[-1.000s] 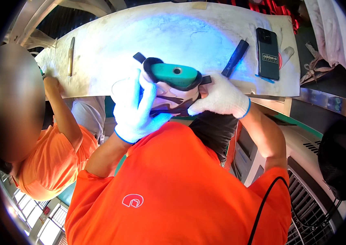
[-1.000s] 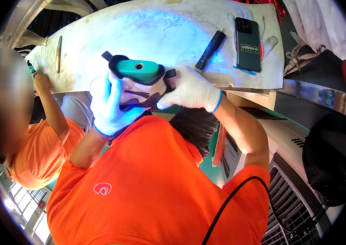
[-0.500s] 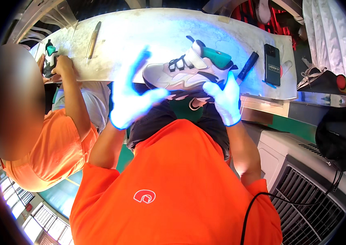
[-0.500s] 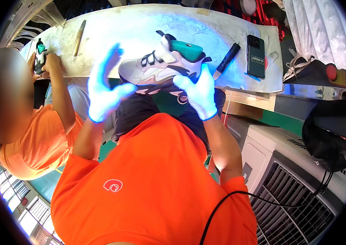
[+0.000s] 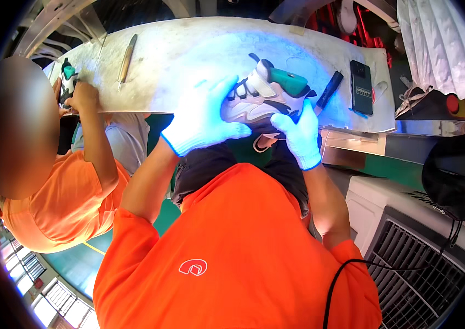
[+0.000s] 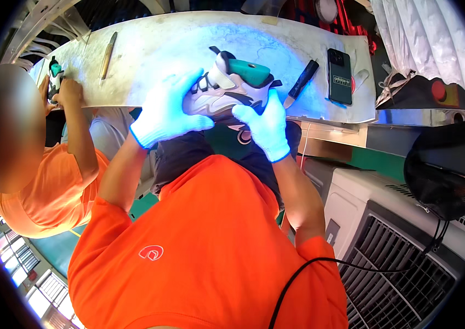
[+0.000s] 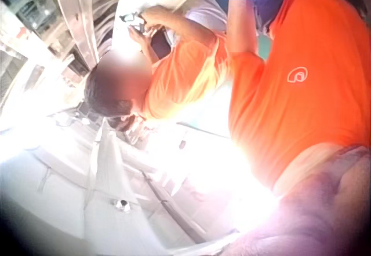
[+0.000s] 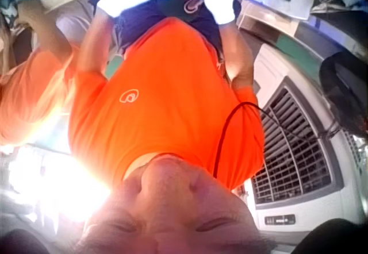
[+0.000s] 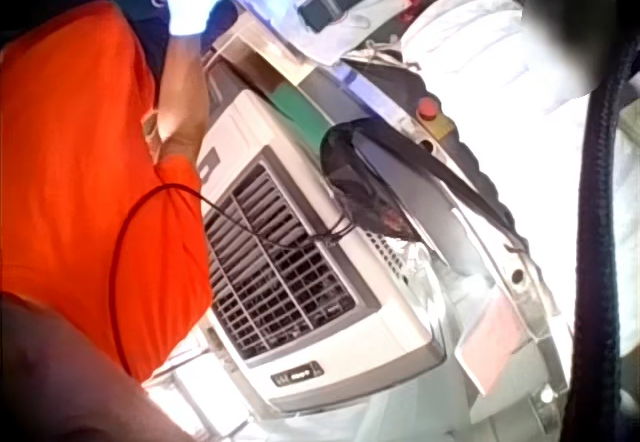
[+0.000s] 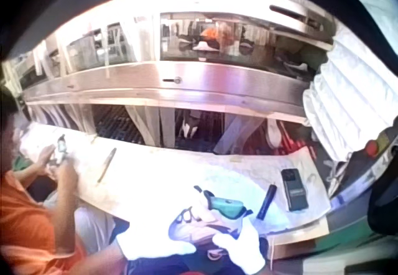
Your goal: The person assembles a sneaker by hand, pressing the sole onto the upper part of the shoe. They repeatedly squeeze and adjust the shoe to ensure the components are properly aligned and attached. The person handles the shoe with gloved hands, rotating it to work on different sections of the sole.
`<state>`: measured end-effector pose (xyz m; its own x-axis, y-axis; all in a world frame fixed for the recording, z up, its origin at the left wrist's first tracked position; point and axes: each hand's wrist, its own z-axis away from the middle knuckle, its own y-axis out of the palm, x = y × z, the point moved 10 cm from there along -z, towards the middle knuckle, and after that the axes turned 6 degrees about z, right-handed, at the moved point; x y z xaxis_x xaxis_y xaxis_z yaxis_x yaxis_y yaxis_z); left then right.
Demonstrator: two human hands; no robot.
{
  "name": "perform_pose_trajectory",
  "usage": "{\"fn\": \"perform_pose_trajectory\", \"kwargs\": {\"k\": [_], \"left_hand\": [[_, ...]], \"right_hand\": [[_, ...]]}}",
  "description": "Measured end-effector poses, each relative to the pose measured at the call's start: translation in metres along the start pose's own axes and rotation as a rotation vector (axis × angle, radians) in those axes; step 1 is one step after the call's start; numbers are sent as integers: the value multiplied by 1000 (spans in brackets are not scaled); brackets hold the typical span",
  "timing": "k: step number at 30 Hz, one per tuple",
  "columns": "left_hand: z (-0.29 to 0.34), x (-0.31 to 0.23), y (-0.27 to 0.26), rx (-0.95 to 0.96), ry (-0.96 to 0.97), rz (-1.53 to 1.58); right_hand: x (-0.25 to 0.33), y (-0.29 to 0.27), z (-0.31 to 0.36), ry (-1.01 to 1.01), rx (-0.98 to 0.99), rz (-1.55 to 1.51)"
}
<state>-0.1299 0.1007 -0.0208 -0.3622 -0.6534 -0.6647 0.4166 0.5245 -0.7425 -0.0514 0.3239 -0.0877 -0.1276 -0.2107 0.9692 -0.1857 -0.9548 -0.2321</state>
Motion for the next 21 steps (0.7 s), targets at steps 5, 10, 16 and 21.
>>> {"fn": "perform_pose_trajectory", "kwargs": {"k": [5,10,16,21], "left_hand": [[-21,-24,19,16,-85,-29],[-31,-34,29,16,-142,6],[-19,-30,29,-86,-14,3],[-12,-38,28,-166,93,-71]], "right_hand": [[-9,7,4,1,-67,-256],[-19,-5,4,-313,90,-51],[-19,-77,19,154,97,149],[-50,-27,39,453,190,-411]]}}
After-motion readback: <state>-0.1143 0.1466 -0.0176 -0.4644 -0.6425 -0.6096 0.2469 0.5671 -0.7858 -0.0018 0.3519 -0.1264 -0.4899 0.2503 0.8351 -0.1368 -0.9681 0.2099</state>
